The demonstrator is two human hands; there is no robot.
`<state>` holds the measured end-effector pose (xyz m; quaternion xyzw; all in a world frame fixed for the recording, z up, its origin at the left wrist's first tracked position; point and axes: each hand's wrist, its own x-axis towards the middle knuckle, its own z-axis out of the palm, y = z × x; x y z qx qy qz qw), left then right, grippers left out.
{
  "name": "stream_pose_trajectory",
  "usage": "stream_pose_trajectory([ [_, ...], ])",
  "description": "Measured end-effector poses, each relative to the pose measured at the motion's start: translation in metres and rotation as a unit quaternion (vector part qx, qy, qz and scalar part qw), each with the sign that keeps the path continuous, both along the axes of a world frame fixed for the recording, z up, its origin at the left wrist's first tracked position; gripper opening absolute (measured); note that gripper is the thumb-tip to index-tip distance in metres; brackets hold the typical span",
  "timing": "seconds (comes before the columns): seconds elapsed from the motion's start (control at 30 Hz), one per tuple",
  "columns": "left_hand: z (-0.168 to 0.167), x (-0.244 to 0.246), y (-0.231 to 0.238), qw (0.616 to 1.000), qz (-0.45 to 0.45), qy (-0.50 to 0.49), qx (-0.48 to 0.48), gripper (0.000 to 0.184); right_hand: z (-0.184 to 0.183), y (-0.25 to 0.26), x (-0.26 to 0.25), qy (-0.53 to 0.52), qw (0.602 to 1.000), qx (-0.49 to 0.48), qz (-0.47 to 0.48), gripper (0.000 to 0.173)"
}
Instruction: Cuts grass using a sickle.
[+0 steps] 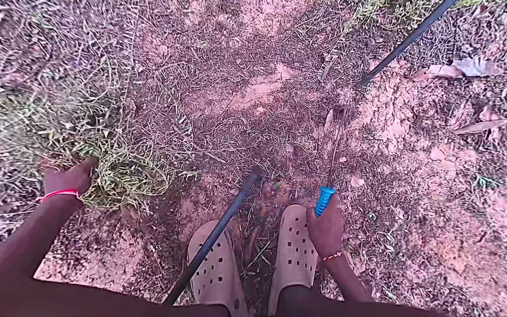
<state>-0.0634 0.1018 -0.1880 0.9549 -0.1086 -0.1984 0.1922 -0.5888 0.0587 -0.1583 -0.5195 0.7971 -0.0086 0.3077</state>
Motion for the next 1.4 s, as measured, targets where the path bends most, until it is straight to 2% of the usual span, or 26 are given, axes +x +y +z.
stream_pose_trajectory([
  [0.07,-0.002,0.001,-0.008,1.000,-0.014,-0.008,-0.007,0.079,0.005,0.005,0.016,-0.025,0.998,0.047,0.040,0.067],
  [0.1,-0.003,0.002,-0.011,1.000,-0.021,-0.013,-0.003,0.081,0.007,0.011,0.025,-0.038,0.994,0.045,0.088,0.062],
  [0.17,-0.004,0.000,-0.013,1.000,-0.019,-0.015,0.003,0.086,0.004,0.025,0.033,-0.066,0.971,-0.034,0.226,0.051],
  [0.23,-0.003,0.000,-0.015,1.000,-0.018,-0.014,0.011,0.090,0.001,0.029,0.032,-0.089,0.928,-0.081,0.351,0.045],
  [0.3,0.001,-0.005,-0.013,1.000,-0.020,-0.013,0.014,0.086,-0.007,0.035,0.025,-0.091,0.885,-0.188,0.416,0.043],
  [0.37,0.009,-0.011,-0.011,1.000,-0.020,-0.007,0.015,0.085,-0.011,0.042,0.015,-0.068,0.878,-0.258,0.396,0.038],
  [0.4,0.012,-0.013,-0.009,1.000,-0.016,-0.003,0.017,0.085,-0.012,0.045,0.008,-0.052,0.894,-0.263,0.359,0.038],
  [0.47,0.018,-0.017,-0.009,1.000,-0.010,-0.009,0.012,0.083,-0.007,0.051,-0.003,-0.037,0.946,-0.206,0.246,0.046],
  [0.53,0.023,-0.021,-0.011,1.000,-0.008,-0.008,0.009,0.083,-0.001,0.054,-0.012,-0.046,0.983,-0.096,0.149,0.056],
  [0.6,0.023,-0.027,-0.014,1.000,-0.020,-0.004,0.023,0.082,0.001,0.054,-0.017,-0.032,0.986,-0.020,0.162,0.057],
  [0.67,0.015,-0.027,-0.019,0.999,-0.021,-0.010,0.029,0.081,0.000,0.054,-0.011,-0.029,0.958,-0.054,0.280,0.048],
  [0.73,0.004,-0.021,-0.022,0.999,-0.027,-0.021,0.035,0.083,-0.004,0.049,0.004,-0.053,0.893,-0.128,0.428,0.044],
  [0.8,0.000,-0.017,-0.029,0.998,-0.042,-0.031,0.046,0.084,-0.007,0.040,0.022,-0.072,0.824,-0.167,0.537,0.046],
  [0.87,0.002,-0.014,-0.032,0.997,-0.054,-0.036,0.044,0.083,-0.009,0.033,0.031,-0.095,0.790,-0.203,0.571,0.047],
  [0.9,0.002,-0.014,-0.030,0.997,-0.055,-0.033,0.045,0.083,-0.009,0.031,0.030,-0.107,0.786,-0.225,0.566,0.046],
  [0.97,0.007,-0.017,-0.023,0.996,-0.055,-0.024,0.060,0.086,-0.011,0.029,0.016,-0.112,0.802,-0.275,0.518,0.037],
  [1.03,0.017,-0.023,-0.015,0.995,-0.052,-0.018,0.077,0.085,-0.013,0.030,-0.009,-0.129,0.844,-0.272,0.444,0.035],
  [1.1,0.024,-0.024,-0.008,0.996,-0.043,0.000,0.080,0.084,-0.006,0.025,-0.044,-0.163,0.887,-0.208,0.379,0.038],
  [1.17,0.025,-0.021,-0.005,0.994,-0.043,0.018,0.094,0.086,0.003,0.014,-0.084,-0.205,0.913,-0.122,0.331,0.041],
  [1.27,0.025,-0.020,-0.008,0.992,-0.040,0.025,0.120,0.087,0.016,-0.013,-0.114,-0.199,0.938,-0.008,0.284,0.046],
  [1.33,0.023,-0.019,-0.014,0.990,-0.054,0.024,0.131,0.086,0.017,-0.029,-0.108,-0.161,0.944,-0.034,0.285,0.053],
  [1.4,0.026,-0.021,-0.022,0.989,-0.062,0.031,0.130,0.084,0.011,-0.043,-0.100,-0.175,0.932,-0.084,0.308,0.067],
])
